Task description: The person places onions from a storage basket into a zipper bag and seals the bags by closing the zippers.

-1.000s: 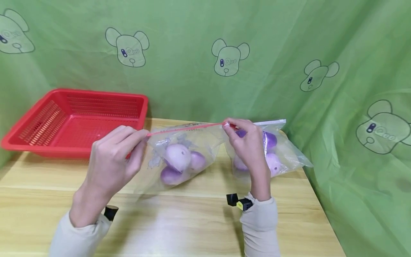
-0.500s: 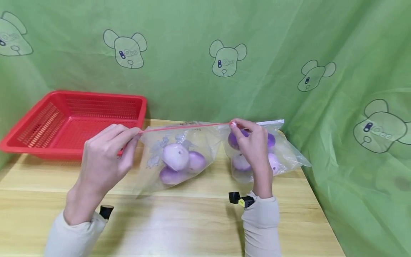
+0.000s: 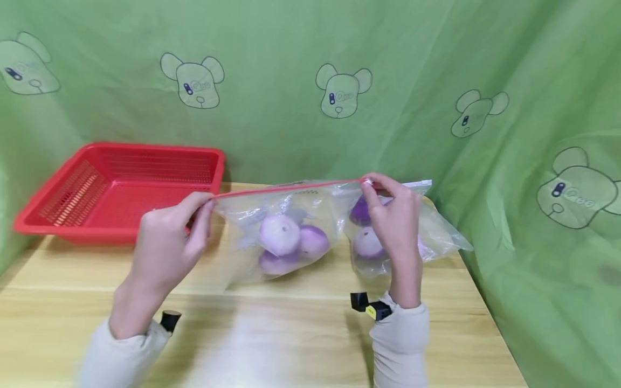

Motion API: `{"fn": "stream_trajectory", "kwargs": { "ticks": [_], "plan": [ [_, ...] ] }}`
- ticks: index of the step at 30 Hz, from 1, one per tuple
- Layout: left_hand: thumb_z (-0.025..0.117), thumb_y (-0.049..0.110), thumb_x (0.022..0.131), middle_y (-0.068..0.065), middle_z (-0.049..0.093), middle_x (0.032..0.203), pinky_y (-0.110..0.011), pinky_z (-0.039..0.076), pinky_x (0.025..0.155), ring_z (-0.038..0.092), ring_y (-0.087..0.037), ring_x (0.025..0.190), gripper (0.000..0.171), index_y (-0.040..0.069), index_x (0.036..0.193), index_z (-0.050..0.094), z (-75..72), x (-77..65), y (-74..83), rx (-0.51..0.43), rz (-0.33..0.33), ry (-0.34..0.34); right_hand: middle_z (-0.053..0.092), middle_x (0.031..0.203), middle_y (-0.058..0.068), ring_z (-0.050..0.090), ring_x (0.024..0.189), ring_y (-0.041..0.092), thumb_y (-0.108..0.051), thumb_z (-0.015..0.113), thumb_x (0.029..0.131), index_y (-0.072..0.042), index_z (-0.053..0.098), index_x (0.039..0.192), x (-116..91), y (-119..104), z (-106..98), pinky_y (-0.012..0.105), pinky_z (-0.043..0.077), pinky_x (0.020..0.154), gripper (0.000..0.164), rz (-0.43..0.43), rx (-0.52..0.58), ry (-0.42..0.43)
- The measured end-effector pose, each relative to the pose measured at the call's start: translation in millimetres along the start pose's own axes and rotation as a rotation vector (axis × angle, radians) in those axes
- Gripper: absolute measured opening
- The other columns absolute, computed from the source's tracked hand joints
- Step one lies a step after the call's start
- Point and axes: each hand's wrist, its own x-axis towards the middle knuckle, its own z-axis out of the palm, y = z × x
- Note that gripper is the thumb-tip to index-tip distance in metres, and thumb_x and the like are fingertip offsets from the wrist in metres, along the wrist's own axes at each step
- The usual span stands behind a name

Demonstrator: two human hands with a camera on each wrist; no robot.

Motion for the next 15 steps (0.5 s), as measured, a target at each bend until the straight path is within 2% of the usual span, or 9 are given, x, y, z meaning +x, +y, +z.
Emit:
{"fn": "stream_trajectory", "kwargs": {
  "ticks": [2, 5, 8, 11, 13, 15],
  "plan": [
    [0.065, 0.0, 0.092, 0.003, 0.061, 0.062, -0.02, 0.04, 0.044, 0.049, -0.004, 0.046, 0.006, 0.002, 0.096, 0.068, 13.5, -0.2, -5.6, -0.068, -0.077, -0.064, 0.074, 0.094, 0.011, 0.069, 0.079, 0.017, -0.009, 0.07, 0.092, -0.004, 0.075, 0.108, 1.9, 3.5, -1.2, 0.021, 0.053, 0.072, 0.018, 0.008, -0.003, 0.021],
    [0.055, 0.004, 0.1, -0.002, 0.071, 0.08, -0.02, 0.048, 0.049, 0.063, -0.006, 0.057, 0.023, 0.004, 0.122, 0.06, 33.4, -0.5, -15.0, -0.177, -0.216, -0.187, 0.074, 0.093, 0.011, 0.067, 0.07, 0.011, -0.008, 0.069, 0.093, -0.004, 0.075, 0.109, 3.8, 15.9, 4.1, 0.016, 0.052, 0.065, 0.017, 0.062, 0.067, 0.043],
    [0.049, 0.009, 0.103, -0.014, 0.071, 0.111, -0.034, 0.058, 0.065, 0.073, -0.021, 0.084, 0.051, 0.01, 0.152, 0.033, 49.6, -3.7, -18.5, -0.235, -0.313, -0.284, 0.074, 0.103, 0.012, 0.071, 0.073, 0.014, -0.008, 0.068, 0.094, -0.005, 0.072, 0.116, 3.3, 32.9, 13.1, 0.018, 0.056, 0.068, 0.023, 0.129, 0.16, 0.049],
    [0.049, 0.012, 0.104, -0.021, 0.055, 0.14, -0.048, 0.057, 0.086, 0.065, -0.033, 0.113, 0.07, 0.019, 0.16, 0.009, 58.4, -10.3, -17.9, -0.215, -0.328, -0.357, 0.068, 0.125, 0.01, 0.073, 0.09, 0.023, -0.012, 0.067, 0.095, -0.012, 0.062, 0.135, 2.3, 46.9, 19.2, 0.026, 0.057, 0.082, 0.04, 0.167, 0.154, -0.003],
    [0.052, 0.013, 0.103, -0.021, 0.044, 0.15, -0.054, 0.051, 0.096, 0.056, -0.037, 0.126, 0.075, 0.021, 0.161, 0.005, 62.0, -18.0, -18.5, -0.167, -0.311, -0.388, 0.061, 0.137, 0.008, 0.069, 0.107, 0.027, -0.015, 0.066, 0.096, -0.019, 0.05, 0.146, -1.1, 53.5, 18.9, 0.034, 0.052, 0.096, 0.053, 0.153, 0.091, -0.074],
    [0.054, 0.014, 0.102, -0.019, 0.037, 0.155, -0.055, 0.046, 0.102, 0.048, -0.036, 0.134, 0.076, 0.02, 0.161, 0.007, 64.2, -26.9, -20.0, -0.119, -0.286, -0.412, 0.053, 0.145, 0.008, 0.063, 0.118, 0.031, -0.017, 0.066, 0.096, -0.023, 0.041, 0.152, -7.1, 58.7, 16.0, 0.043, 0.045, 0.106, 0.061, 0.1, 0.016, -0.151]
  ]
}}
